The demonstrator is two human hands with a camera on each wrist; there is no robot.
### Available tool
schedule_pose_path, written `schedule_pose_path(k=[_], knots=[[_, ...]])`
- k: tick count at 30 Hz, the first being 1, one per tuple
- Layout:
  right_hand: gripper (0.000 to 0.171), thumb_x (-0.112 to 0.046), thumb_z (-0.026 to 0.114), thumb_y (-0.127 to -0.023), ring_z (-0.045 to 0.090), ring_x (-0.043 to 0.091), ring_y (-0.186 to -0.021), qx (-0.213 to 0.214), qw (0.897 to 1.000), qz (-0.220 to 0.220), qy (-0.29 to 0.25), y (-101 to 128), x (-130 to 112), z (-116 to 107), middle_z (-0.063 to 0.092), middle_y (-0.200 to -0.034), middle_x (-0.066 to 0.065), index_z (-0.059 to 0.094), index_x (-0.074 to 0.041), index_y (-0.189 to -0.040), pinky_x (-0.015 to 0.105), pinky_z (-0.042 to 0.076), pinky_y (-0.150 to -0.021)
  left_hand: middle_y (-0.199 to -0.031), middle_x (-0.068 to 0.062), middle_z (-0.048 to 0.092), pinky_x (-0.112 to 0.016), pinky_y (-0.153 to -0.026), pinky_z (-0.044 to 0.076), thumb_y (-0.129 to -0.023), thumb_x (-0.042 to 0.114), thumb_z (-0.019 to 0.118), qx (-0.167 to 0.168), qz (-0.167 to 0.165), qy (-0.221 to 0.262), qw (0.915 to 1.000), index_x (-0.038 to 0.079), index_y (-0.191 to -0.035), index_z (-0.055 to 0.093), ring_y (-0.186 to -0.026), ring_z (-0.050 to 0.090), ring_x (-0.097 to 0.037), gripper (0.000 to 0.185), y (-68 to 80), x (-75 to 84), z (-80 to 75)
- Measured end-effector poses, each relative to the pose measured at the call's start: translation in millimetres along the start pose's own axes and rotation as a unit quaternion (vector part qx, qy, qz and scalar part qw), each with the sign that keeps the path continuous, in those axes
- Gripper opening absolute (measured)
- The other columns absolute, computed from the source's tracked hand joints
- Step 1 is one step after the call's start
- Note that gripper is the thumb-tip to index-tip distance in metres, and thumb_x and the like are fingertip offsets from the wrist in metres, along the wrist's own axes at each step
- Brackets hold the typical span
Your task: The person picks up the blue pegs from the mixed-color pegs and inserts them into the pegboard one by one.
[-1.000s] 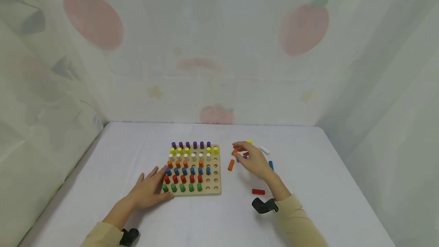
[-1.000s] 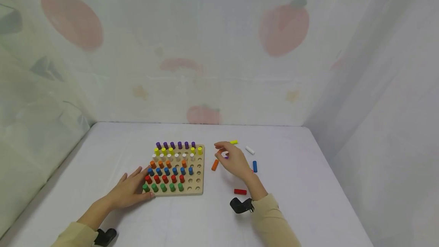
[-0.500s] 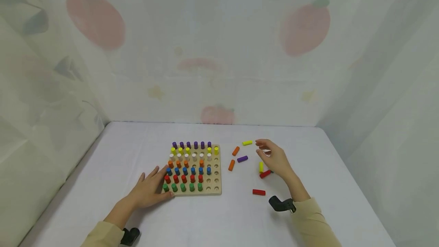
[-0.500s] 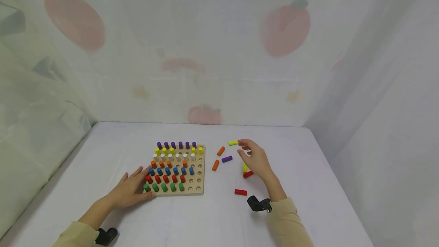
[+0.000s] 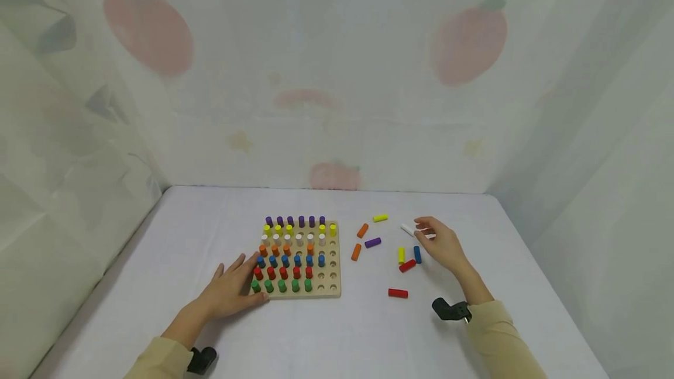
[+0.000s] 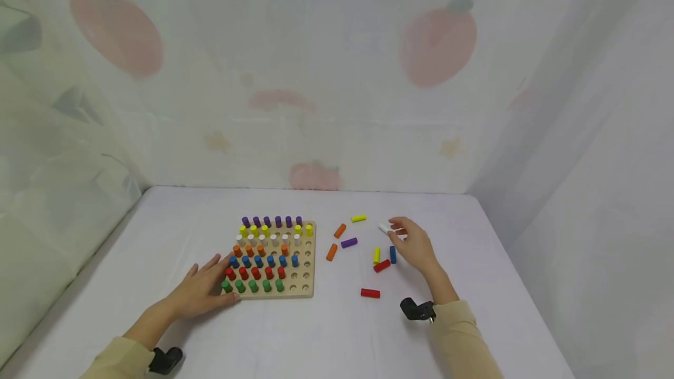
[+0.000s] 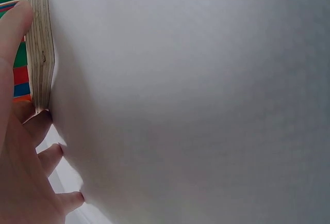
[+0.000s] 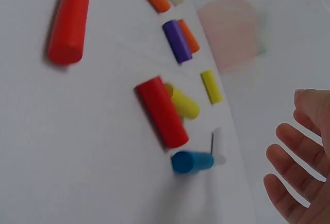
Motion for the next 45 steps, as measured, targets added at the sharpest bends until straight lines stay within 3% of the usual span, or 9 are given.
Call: schedule_pose_path(k=[13, 22, 32, 45], knots=[[0.031, -0.017, 0.064, -0.086, 0.062, 0.026, -0.087, -0.04, 0.995, 0.081, 0.03, 10.0, 36.3, 11.5, 0.065, -0.097, 0.011, 0.058, -0.004, -0.114, 0.04, 0.054, -0.075, -0.144, -0.016, 0.037, -0.071, -0.101, 0.011, -0.072, 0.068, 0.06, -0.004, 0.003, 0.005, 1.0, 0.007, -0.145, 0.027, -0.135, 0.025, -0.042, 0.101, -1.1, 0.7, -0.2], [0.028, -0.019, 0.066, -0.085, 0.057, 0.018, -0.076, -0.066, 0.993, 0.08, 0.054, 13.2, 40.8, 20.2, 0.062, -0.086, 0.005, 0.061, -0.003, -0.106, 0.029, 0.05, -0.065, -0.144, -0.016, 0.038, -0.071, -0.101, 0.012, -0.072, 0.068, 0.06, -0.002, 0.001, 0.004, 1.0, 0.007, -0.145, 0.026, -0.135, 0.025, -0.041, 0.101, -0.5, 0.2, -0.8], [0.026, -0.022, 0.066, -0.084, 0.051, 0.015, -0.071, -0.096, 0.985, 0.119, 0.075, 17.9, 48.0, 30.0, 0.056, -0.077, 0.001, 0.06, -0.005, -0.103, 0.026, 0.045, -0.061, -0.144, -0.015, 0.037, -0.07, -0.101, 0.011, -0.071, 0.071, 0.058, -0.007, -0.002, 0.002, 1.0, 0.009, -0.146, 0.025, -0.136, 0.024, -0.04, 0.103, -2.0, -2.6, 3.4], [0.023, -0.018, 0.067, -0.082, 0.049, 0.014, -0.068, -0.107, 0.985, 0.101, 0.093, 16.9, 44.4, 36.0, 0.054, -0.076, 0.0, 0.062, -0.005, -0.101, 0.025, 0.042, -0.059, -0.144, -0.015, 0.038, -0.071, -0.101, 0.012, -0.072, 0.07, 0.059, -0.005, 0.001, 0.0, 1.0, 0.007, -0.145, 0.028, -0.135, 0.026, -0.041, 0.101, -2.2, -0.8, 2.2]])
Point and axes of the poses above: each hand's wrist, its own y-axis away from the middle knuckle, its own z-axis out of the palm, x = y × z, the point moved 8 cm from there along -y, towards the middle knuckle
